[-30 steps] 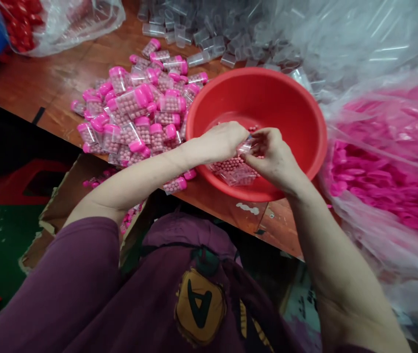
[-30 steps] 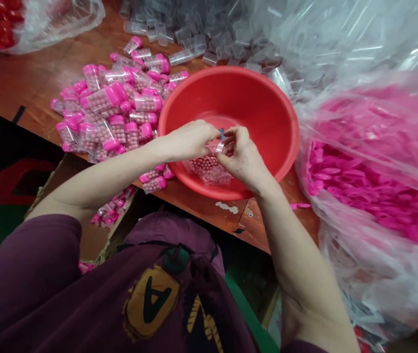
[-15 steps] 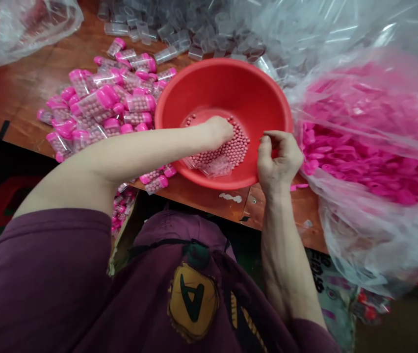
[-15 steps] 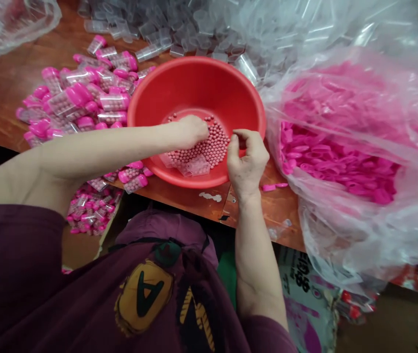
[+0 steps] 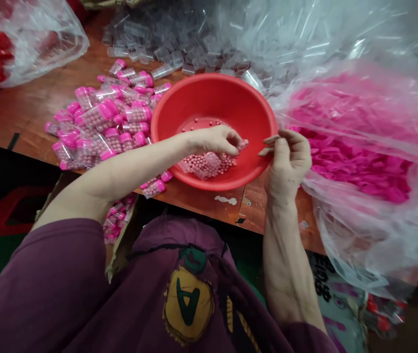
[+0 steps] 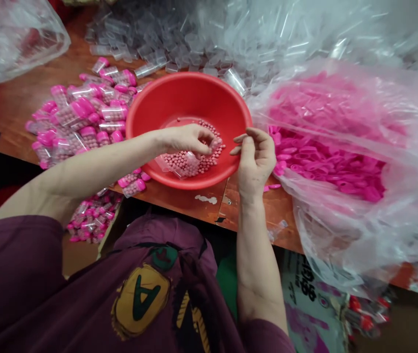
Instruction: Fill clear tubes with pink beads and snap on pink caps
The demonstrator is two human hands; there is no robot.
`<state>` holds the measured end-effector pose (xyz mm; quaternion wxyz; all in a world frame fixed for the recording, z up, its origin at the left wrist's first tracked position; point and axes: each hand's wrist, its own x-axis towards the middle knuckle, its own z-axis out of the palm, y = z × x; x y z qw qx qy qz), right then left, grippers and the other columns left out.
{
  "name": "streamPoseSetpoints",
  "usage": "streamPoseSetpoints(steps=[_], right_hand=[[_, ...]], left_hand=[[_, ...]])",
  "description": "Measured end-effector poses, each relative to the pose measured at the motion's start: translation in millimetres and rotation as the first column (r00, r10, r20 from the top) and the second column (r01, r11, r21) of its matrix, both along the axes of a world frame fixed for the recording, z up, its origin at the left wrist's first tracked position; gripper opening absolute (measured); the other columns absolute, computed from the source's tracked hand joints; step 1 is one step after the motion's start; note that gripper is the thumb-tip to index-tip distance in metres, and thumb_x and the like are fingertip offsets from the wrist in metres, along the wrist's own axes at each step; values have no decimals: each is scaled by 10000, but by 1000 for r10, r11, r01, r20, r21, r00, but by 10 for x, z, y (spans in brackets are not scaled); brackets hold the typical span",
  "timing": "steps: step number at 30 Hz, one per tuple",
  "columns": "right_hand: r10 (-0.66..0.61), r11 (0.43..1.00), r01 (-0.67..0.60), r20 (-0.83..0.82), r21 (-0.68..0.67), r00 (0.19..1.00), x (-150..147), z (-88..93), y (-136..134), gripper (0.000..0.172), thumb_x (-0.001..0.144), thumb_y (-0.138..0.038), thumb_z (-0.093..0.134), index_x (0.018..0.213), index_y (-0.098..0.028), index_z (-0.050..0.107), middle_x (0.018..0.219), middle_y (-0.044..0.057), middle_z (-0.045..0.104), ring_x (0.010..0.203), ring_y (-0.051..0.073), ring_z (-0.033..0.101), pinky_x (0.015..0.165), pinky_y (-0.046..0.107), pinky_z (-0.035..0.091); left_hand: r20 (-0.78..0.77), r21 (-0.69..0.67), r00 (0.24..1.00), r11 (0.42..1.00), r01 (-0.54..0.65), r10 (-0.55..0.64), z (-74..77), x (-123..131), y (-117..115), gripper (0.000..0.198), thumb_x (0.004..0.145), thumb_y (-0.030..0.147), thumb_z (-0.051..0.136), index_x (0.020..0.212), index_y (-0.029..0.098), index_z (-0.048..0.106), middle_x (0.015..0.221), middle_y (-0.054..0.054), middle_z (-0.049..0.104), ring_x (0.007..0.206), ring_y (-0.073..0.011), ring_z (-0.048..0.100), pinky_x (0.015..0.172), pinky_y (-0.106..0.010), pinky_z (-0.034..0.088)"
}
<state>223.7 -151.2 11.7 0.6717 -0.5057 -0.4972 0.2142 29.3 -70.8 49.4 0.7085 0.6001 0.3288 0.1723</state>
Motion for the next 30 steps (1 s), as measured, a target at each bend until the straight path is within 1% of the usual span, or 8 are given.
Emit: streamPoseSetpoints(steps=[3,6,12,17,20,25,28,30], right_hand=[[81,995,-76,76,-64,994,-72,110,-70,157,1043,-428,700,1103,-289,744,973,5,793,653,132,689,645,324,597],[206,974,-188,159,-125,965,-124,220,-96,156,1035,-325,667,1139,-293,778,1029,16,791,681,133,668,693,340,616],[540,841,-453,400,-297,741,-151,433,-94,378,936,-257,732,1306,-314,784,1276,74,717,890,198,720,826,430,661],[538,841,-415,454,-348,710,-181,469,-115,304,949,-329,792,1251,-289,793,1166,66,730,779,171,662,770,415,648],[580,793,-443,295,-417,760,-191,447,-109,314,933,-452,860,1189,-294,771,1055,39,767,819,189,704,779,394,662],[677,611,-593,-42,-525,735,-167,529,-56,508,767,-636,1007,1045,-302,744,1016,20,799,879,207,759,800,387,707],[691,491,-641,-185,-590,699,-137,586,-28,486,771,-606,1025,974,-280,727,791,-23,698,666,146,637,596,302,596],[680,450,-661,-250,-600,689,-127,573,-14,471,778,-586,1027,954,-277,719,692,-55,599,557,114,509,483,270,453]], left_hand=[[80,-277,994,959,-55,80,96,-208,-213,190,812,19,702,961,125,751,845,-41,750,778,-152,740,733,-289,550],[149,-407,965,903,-140,217,136,-313,-440,199,895,24,668,1053,126,733,885,-58,773,795,-167,778,745,-300,584],[217,-497,887,829,-259,407,143,-337,-707,178,980,33,593,1053,118,732,854,-47,746,699,-123,690,684,-274,538],[186,-470,888,832,-296,421,193,-343,-717,199,988,27,533,1001,117,709,758,-11,694,635,-99,661,615,-233,495],[131,-427,913,853,-300,387,232,-346,-705,250,978,27,503,1053,120,722,742,-7,702,610,-102,659,574,-223,476],[115,-398,940,882,-254,322,242,-364,-709,250,990,75,486,967,128,729,641,-1,631,520,-92,541,484,-225,338],[142,-409,939,883,-231,312,216,-376,-710,246,966,63,495,902,138,720,642,-9,620,537,-96,544,502,-235,332],[159,-435,928,868,-240,336,192,-374,-705,222,957,67,520,890,144,718,667,-18,633,550,-102,546,523,-244,342]])
